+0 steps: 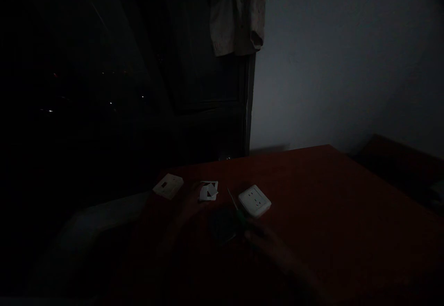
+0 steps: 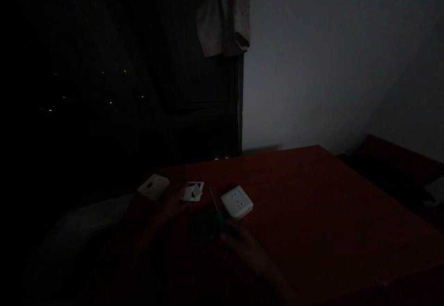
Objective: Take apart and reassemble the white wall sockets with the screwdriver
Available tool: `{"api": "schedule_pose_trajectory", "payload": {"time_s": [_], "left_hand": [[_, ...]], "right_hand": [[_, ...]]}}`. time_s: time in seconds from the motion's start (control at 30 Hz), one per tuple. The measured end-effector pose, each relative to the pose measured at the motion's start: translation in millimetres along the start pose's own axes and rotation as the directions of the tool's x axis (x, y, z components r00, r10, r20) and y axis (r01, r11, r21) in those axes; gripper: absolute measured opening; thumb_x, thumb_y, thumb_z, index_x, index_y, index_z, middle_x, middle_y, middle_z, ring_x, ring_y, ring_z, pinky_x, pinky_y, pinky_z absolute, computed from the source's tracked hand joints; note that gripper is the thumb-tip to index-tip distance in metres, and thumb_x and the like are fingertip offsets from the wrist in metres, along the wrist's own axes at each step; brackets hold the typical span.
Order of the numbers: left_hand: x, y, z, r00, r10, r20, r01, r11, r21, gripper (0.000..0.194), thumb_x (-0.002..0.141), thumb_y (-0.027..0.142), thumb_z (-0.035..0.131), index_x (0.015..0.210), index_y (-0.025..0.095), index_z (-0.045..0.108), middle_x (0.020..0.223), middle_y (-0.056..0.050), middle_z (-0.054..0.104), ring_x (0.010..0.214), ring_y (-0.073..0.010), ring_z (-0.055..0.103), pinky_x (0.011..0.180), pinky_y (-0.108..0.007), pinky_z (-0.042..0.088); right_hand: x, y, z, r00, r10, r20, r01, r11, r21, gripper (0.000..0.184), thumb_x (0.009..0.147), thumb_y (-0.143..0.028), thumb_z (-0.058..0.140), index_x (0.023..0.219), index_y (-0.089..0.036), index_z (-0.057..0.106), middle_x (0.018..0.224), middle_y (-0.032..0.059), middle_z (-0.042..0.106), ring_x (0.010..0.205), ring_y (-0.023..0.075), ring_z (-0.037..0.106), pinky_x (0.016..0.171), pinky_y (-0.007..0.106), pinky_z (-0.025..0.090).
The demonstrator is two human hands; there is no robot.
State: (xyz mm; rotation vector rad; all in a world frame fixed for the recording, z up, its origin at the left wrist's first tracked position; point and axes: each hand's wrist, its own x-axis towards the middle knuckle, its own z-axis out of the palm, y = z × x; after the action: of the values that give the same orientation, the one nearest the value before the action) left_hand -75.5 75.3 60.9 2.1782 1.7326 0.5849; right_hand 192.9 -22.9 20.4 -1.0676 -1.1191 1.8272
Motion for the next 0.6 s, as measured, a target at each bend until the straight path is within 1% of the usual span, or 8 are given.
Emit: {"api": "schedule_pose_trajectory", "payload": {"time_s": [0.07, 0.13, 0.27, 0.33, 0.47, 0.53, 0.6], "left_hand": [[3.1, -2.6, 0.5, 1.0, -0.008, 0.006, 0.008, 1.0, 0.003, 0.056, 0.07, 0.016, 0.069, 0.123, 0.025, 0.054, 0.124, -0.007, 0.06, 0.115, -0.027, 0.055, 0.097, -0.041, 0.044], [4.2, -4.4, 2.3, 1.0, -0.015, 0.012, 0.015, 1.0, 0.006, 0.056, 0.07, 0.015, 0.069, 0.123, 0.025, 0.054, 0.122, -0.007, 0.061, 0.112, -0.0267, 0.057, 0.095, -0.04, 0.044], [5.5, -4.0, 2.7, 1.0, -0.028, 0.01, 0.028, 1.0, 0.013, 0.056, 0.07, 0.011, 0.067, 0.122, 0.026, 0.055, 0.119, -0.006, 0.063, 0.11, -0.0255, 0.057, 0.094, -0.038, 0.044], [5.9, -1.6, 0.5, 0.999, -0.035, 0.001, 0.035, 0.999, 0.016, 0.057, 0.069, 0.01, 0.067, 0.122, 0.026, 0.055, 0.117, -0.006, 0.063, 0.11, -0.0254, 0.057, 0.095, -0.038, 0.043], [0.2, 7.6, 0.5, 0.998, -0.054, -0.032, 0.054, 0.998, 0.012, 0.05, 0.076, 0.019, 0.064, 0.125, 0.027, 0.053, 0.115, -0.005, 0.062, 0.11, -0.0247, 0.056, 0.096, -0.039, 0.044], [-8.9, 14.9, 7.0, 0.997, -0.061, -0.051, 0.06, 0.998, -0.01, 0.048, 0.078, 0.025, 0.063, 0.125, 0.027, 0.053, 0.118, -0.005, 0.059, 0.112, -0.0242, 0.055, 0.095, -0.037, 0.045], [-22.4, 24.0, 18.0, 0.997, -0.055, -0.061, 0.051, 0.997, -0.058, 0.049, 0.077, 0.029, 0.065, 0.124, 0.026, 0.053, 0.126, -0.005, 0.054, 0.118, -0.0246, 0.052, 0.098, -0.037, 0.044]], "right_hand": [[-0.9, 2.1, -0.2, 1.0, -0.021, -0.004, 0.021, 0.999, -0.03, 0.059, 0.073, -0.055, 0.069, 0.121, -0.022, 0.058, 0.095, 0.005, 0.066, 0.071, 0.0159, 0.061, 0.06, 0.029, 0.05], [-2.4, 4.5, -1.6, 0.999, -0.038, -0.007, 0.038, 0.998, -0.04, 0.062, 0.074, -0.055, 0.068, 0.125, -0.023, 0.055, 0.1, 0.0055, 0.065, 0.07, 0.0153, 0.061, 0.059, 0.029, 0.05], [-4.5, 7.2, -4.5, 1.0, -0.013, -0.02, 0.012, 0.999, -0.049, 0.066, 0.074, -0.057, 0.067, 0.128, -0.023, 0.05, 0.096, 0.0045, 0.064, 0.065, 0.014, 0.059, 0.054, 0.027, 0.049], [-5.3, 6.3, -4.5, 1.0, -0.005, -0.016, 0.004, 0.998, -0.057, 0.065, 0.074, -0.056, 0.067, 0.127, -0.023, 0.051, 0.097, 0.0046, 0.063, 0.066, 0.0139, 0.059, 0.055, 0.027, 0.05], [-6.1, 4.9, -3.9, 1.0, -0.011, 0.002, 0.011, 0.994, -0.11, 0.062, 0.077, -0.055, 0.064, 0.128, -0.023, 0.05, 0.097, 0.0038, 0.063, 0.07, 0.0149, 0.06, 0.061, 0.029, 0.051], [-5.9, 5.8, -3.8, 1.0, -0.004, -0.005, 0.003, 0.99, -0.142, 0.062, 0.079, -0.055, 0.062, 0.13, -0.025, 0.049, 0.1, 0.0041, 0.064, 0.072, 0.0157, 0.06, 0.064, 0.03, 0.051], [-5.5, 6.6, -3.0, 1.0, -0.001, -0.013, -0.001, 0.987, -0.159, 0.063, 0.079, -0.057, 0.061, 0.132, -0.026, 0.048, 0.104, 0.005, 0.064, 0.077, 0.0171, 0.061, 0.067, 0.031, 0.051]]}}
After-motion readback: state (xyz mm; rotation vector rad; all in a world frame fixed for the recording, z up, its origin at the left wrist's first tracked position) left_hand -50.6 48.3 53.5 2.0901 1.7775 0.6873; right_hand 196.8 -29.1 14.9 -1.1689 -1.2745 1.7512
